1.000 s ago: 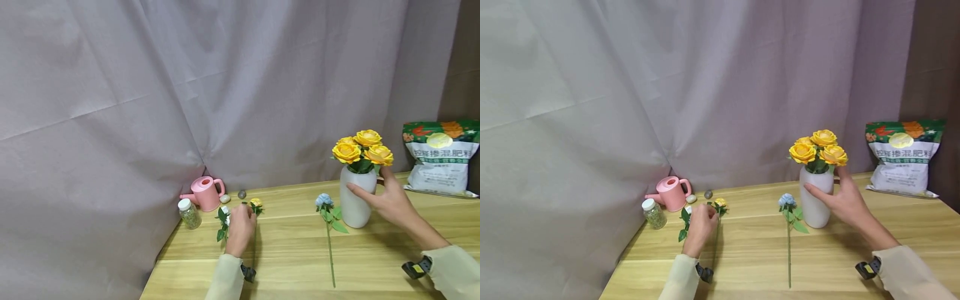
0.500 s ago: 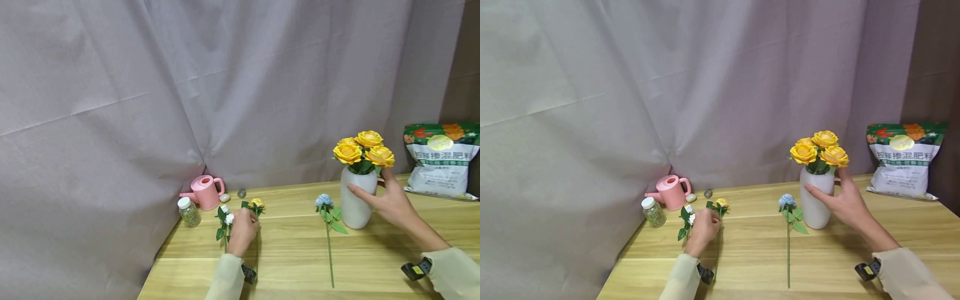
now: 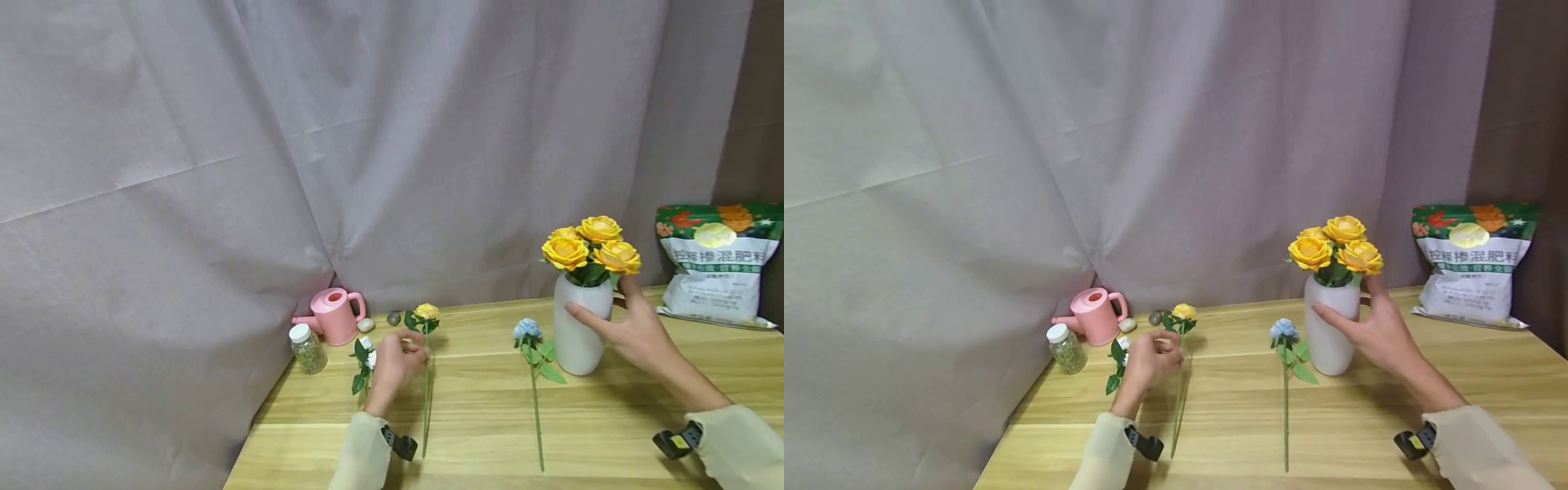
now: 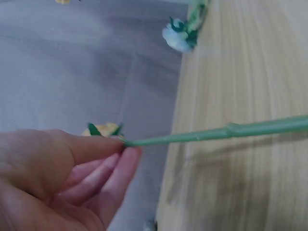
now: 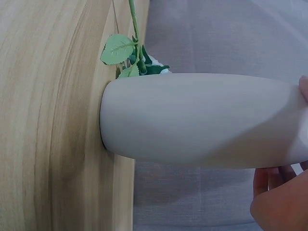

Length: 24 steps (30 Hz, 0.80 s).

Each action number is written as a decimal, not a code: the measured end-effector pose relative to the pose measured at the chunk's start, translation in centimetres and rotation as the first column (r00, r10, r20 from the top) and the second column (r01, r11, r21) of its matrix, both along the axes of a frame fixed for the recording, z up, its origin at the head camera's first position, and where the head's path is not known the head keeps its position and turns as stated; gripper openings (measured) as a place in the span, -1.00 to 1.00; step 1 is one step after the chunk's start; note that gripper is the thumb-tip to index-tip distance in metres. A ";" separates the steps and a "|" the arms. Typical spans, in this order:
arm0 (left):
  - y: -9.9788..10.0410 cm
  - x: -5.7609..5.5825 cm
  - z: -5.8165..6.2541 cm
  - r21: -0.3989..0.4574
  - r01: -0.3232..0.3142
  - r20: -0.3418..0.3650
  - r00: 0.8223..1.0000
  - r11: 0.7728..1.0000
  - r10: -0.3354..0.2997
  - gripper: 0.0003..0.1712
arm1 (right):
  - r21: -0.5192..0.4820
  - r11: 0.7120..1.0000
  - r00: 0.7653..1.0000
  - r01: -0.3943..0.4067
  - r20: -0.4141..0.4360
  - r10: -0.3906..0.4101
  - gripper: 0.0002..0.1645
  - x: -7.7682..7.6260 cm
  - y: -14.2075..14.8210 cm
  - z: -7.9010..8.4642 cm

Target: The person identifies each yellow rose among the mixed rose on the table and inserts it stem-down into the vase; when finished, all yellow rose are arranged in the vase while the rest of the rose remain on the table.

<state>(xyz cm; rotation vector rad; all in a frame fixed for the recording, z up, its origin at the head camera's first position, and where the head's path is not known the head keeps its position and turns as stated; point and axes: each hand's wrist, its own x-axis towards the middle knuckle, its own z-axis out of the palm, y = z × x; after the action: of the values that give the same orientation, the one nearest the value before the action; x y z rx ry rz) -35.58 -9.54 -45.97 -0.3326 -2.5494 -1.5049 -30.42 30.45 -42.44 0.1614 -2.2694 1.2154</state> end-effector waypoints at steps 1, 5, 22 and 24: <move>0.2 0.0 0.2 0.019 0.012 -0.009 1.000 1.000 -0.012 -0.73 | 0.001 1.000 1.000 0.000 -0.001 0.000 0.16 0.0 0.0 0.0; 1.1 0.4 1.2 0.092 0.048 -0.063 0.997 0.995 -0.042 -0.69 | 0.001 1.000 1.000 -0.004 -0.009 0.004 0.16 -0.1 0.0 -0.1; 9.4 4.2 9.2 0.496 0.378 -0.504 0.858 0.782 -0.095 -0.77 | 0.009 1.000 1.000 0.003 -0.030 -0.003 0.13 -0.2 0.0 -0.3; 10.5 4.5 10.2 0.503 0.414 -0.560 0.825 0.759 -0.078 -0.76 | 0.009 1.000 1.000 0.004 -0.024 -0.004 0.13 -0.2 -0.1 -0.4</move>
<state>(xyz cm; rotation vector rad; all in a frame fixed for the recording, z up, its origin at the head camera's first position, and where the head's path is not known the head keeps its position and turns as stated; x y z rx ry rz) -31.08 0.97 -35.79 -0.8735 -1.5421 -1.9124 -30.66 30.38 -42.81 0.1732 -2.2539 1.1955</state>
